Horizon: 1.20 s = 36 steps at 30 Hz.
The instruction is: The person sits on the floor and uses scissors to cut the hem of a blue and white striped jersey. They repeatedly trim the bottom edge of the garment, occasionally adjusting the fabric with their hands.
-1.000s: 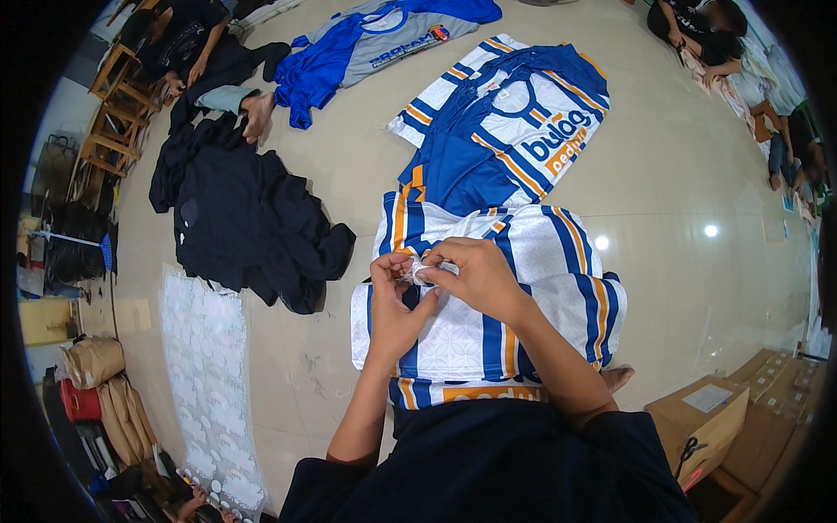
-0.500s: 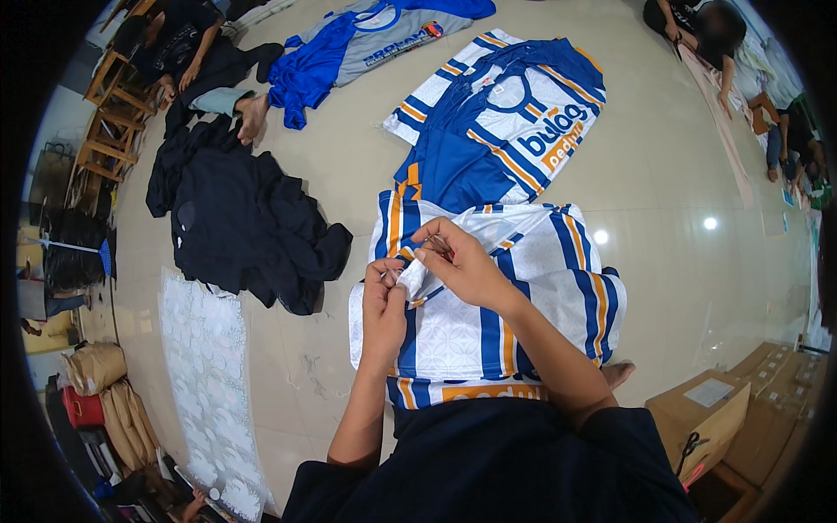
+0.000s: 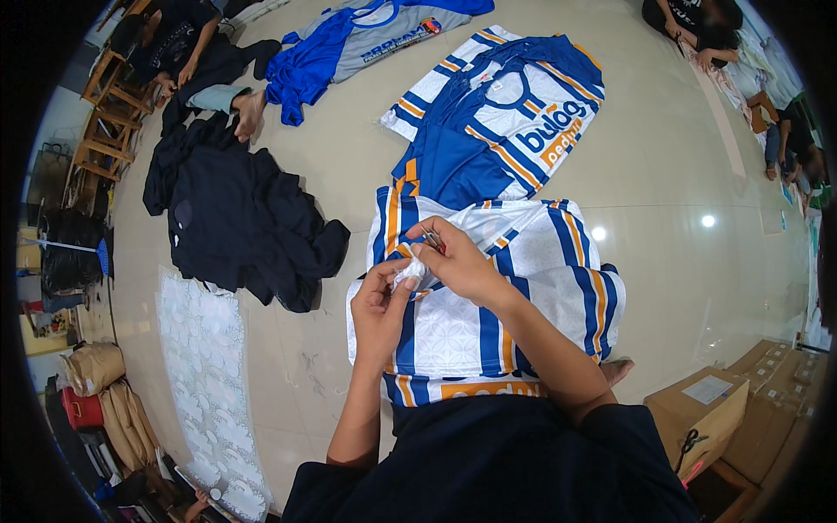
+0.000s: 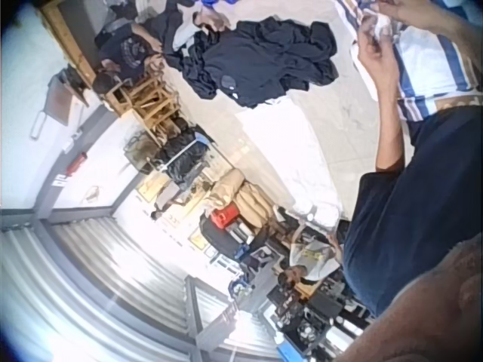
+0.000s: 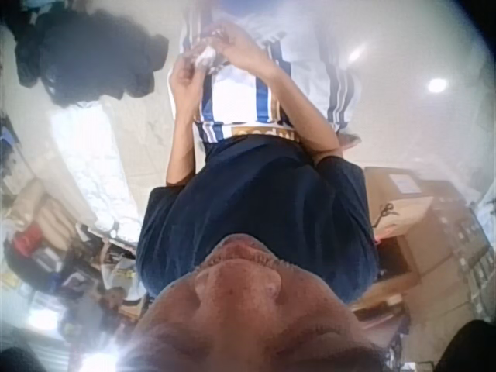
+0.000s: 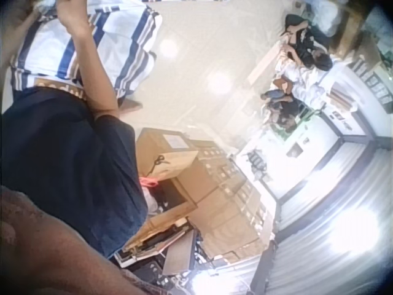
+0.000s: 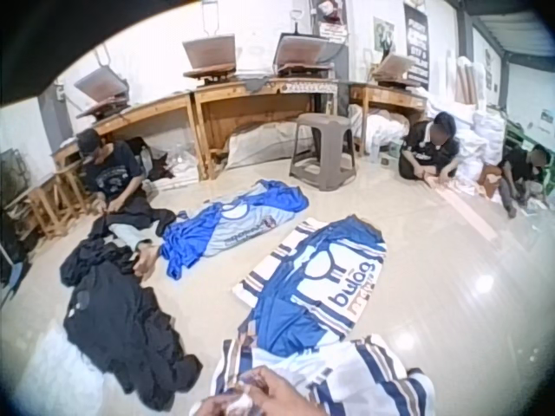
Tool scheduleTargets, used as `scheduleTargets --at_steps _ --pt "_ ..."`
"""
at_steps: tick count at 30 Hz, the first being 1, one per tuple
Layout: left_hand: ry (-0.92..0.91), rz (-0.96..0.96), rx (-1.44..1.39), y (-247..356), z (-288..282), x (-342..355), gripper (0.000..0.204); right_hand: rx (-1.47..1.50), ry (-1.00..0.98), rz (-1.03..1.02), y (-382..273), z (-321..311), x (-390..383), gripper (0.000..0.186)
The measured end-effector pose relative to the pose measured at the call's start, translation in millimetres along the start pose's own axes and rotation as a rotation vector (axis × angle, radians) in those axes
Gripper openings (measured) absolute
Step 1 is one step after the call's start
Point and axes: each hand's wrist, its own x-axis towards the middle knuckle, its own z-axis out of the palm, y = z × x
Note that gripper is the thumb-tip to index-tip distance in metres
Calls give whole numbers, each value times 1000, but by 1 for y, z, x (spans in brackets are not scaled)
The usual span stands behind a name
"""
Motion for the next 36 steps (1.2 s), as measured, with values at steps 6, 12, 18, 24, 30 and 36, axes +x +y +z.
scheduleTargets --at_steps 6,12,18,24,30,36 --pt "-45 -32 56 3 -6 -2 26 83 39 84 4 0 5 27" --pt "-73 -86 28 1 -10 1 27 144 68 153 6 4 8 30" --pt "-17 -46 55 -6 -9 1 21 214 85 206 8 11 10 32" --pt "77 -13 135 -15 -10 2 13 145 125 171 16 15 13 30" --pt "138 -21 -16 -12 -7 6 17 -169 323 -153 18 17 2 29" --pt "169 -141 -263 -13 -10 6 16 -431 247 -370 0 23 -38 18"
